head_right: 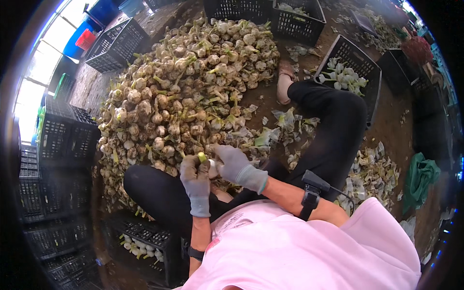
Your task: The person is peeling and cleaning individual garlic bulbs from a large pile on the floor of a warehouse or processing area.
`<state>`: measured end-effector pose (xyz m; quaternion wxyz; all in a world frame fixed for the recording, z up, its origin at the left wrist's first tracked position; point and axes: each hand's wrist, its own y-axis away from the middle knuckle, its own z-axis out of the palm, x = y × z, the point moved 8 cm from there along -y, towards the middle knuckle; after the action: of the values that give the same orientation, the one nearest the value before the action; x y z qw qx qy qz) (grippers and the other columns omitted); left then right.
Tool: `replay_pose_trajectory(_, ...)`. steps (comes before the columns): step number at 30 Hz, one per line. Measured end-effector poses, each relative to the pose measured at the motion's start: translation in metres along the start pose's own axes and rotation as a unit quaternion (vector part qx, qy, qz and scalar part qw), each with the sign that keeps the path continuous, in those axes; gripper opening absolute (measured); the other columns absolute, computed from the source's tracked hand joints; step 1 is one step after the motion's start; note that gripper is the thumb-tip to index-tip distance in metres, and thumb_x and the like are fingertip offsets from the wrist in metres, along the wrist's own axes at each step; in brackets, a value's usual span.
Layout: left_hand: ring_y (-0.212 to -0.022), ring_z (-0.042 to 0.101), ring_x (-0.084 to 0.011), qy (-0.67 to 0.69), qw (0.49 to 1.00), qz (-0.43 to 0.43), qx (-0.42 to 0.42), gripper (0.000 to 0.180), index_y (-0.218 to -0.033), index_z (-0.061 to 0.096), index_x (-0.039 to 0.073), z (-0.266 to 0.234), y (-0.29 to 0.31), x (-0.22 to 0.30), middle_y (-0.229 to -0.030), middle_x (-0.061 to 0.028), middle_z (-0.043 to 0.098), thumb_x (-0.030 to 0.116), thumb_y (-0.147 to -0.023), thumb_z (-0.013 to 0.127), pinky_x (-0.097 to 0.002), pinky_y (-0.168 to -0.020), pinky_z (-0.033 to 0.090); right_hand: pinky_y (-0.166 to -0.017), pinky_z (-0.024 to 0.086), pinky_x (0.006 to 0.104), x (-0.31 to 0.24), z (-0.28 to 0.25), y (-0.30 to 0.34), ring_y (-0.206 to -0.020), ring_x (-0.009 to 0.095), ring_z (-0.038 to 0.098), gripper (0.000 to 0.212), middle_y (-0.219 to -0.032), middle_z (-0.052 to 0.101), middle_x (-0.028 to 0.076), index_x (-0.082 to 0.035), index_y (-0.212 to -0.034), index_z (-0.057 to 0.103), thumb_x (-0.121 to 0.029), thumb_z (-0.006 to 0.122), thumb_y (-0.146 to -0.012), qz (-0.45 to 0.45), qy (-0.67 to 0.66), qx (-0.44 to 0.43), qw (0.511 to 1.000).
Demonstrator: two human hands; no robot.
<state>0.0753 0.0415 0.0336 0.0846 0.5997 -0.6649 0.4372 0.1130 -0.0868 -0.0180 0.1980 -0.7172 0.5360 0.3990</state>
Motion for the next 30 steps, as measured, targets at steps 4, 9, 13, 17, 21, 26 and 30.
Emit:
replay_pose_trajectory(4, -0.077, 0.057, -0.0112, 0.481, 0.771, -0.413, -0.06, 0.008, -0.092, 0.061, -0.001, 0.031, 0.03, -0.04, -0.087, -0.0027, 0.061, -0.001, -0.084, 0.06, -0.0254, -0.071, 0.048, -0.08, 0.048, 0.0312, 0.046, -0.01, -0.018, -0.088, 0.017, 0.062, 0.037, -0.093, 0.066, 0.013, 0.0, -0.108, 0.062, -0.004, 0.061, -0.072, 0.026, -0.128, 0.003, 0.991)
replay_pose_trajectory(9, -0.076, 0.055, -0.0101, 0.46, 0.79, -0.407, 0.0, 0.01, -0.094, 0.059, -0.001, 0.023, 0.035, -0.061, -0.086, -0.0019, 0.059, -0.002, -0.084, 0.06, -0.0232, -0.072, 0.047, -0.076, 0.048, 0.0318, 0.02, -0.009, -0.007, -0.085, 0.018, 0.062, 0.034, -0.09, 0.065, 0.012, 0.001, -0.109, 0.058, -0.006, 0.06, -0.075, 0.034, -0.224, -0.056, 0.972)
replay_pose_trajectory(13, -0.076, 0.053, -0.0066, 0.244, 0.932, -0.262, -0.051, 0.013, -0.098, 0.057, -0.002, 0.021, 0.02, -0.04, -0.084, -0.0002, 0.058, 0.002, -0.087, 0.061, -0.0206, -0.068, 0.045, -0.074, 0.049, 0.0403, -0.022, -0.028, 0.011, -0.086, 0.037, 0.062, 0.033, -0.089, 0.064, 0.021, -0.001, -0.109, 0.056, -0.011, 0.057, -0.078, -0.055, -0.002, 0.049, 0.997)
replay_pose_trajectory(17, -0.079, 0.056, -0.0094, 0.352, 0.856, -0.361, -0.114, 0.016, -0.103, 0.058, -0.003, 0.034, 0.028, -0.046, -0.088, -0.0034, 0.06, 0.0, -0.088, 0.058, -0.0227, -0.072, 0.047, -0.076, 0.049, 0.041, 0.005, -0.025, 0.002, -0.091, 0.039, 0.062, 0.034, -0.094, 0.062, 0.026, 0.001, -0.107, 0.056, -0.013, 0.058, -0.077, 0.035, -0.118, -0.006, 0.992)
replay_pose_trajectory(21, -0.086, 0.062, -0.02, 0.573, 0.706, -0.413, -0.058, 0.019, -0.106, 0.058, 0.001, 0.04, 0.035, -0.046, -0.092, -0.0094, 0.063, 0.012, -0.09, 0.06, -0.0347, -0.076, 0.053, -0.076, 0.05, 0.0383, 0.032, -0.014, -0.008, -0.09, 0.035, 0.064, 0.038, -0.094, 0.064, 0.024, -0.002, -0.111, 0.059, -0.014, 0.059, -0.074, 0.026, -0.082, -0.01, 0.996)
replay_pose_trajectory(26, -0.092, 0.062, -0.023, 0.723, 0.415, -0.55, 0.04, 0.027, -0.108, 0.06, 0.008, 0.064, 0.064, -0.068, -0.1, -0.0084, 0.066, 0.029, -0.09, 0.06, -0.0437, -0.08, 0.052, -0.064, 0.047, 0.0257, 0.02, 0.025, 0.006, -0.068, 0.009, 0.056, 0.031, -0.079, 0.064, 0.005, 0.0, -0.103, 0.064, -0.007, 0.056, -0.074, 0.02, -0.209, -0.226, 0.951)
replay_pose_trajectory(30, -0.081, 0.061, -0.0206, 0.7, 0.409, -0.578, 0.091, 0.024, -0.105, 0.06, 0.007, 0.068, 0.064, -0.078, -0.097, -0.009, 0.066, 0.027, -0.093, 0.056, -0.0332, -0.058, 0.046, -0.066, 0.047, 0.0222, 0.002, 0.03, 0.019, -0.072, 0.005, 0.055, 0.02, -0.083, 0.066, 0.001, -0.001, -0.098, 0.069, -0.006, 0.062, -0.079, 0.059, -0.366, -0.312, 0.875)
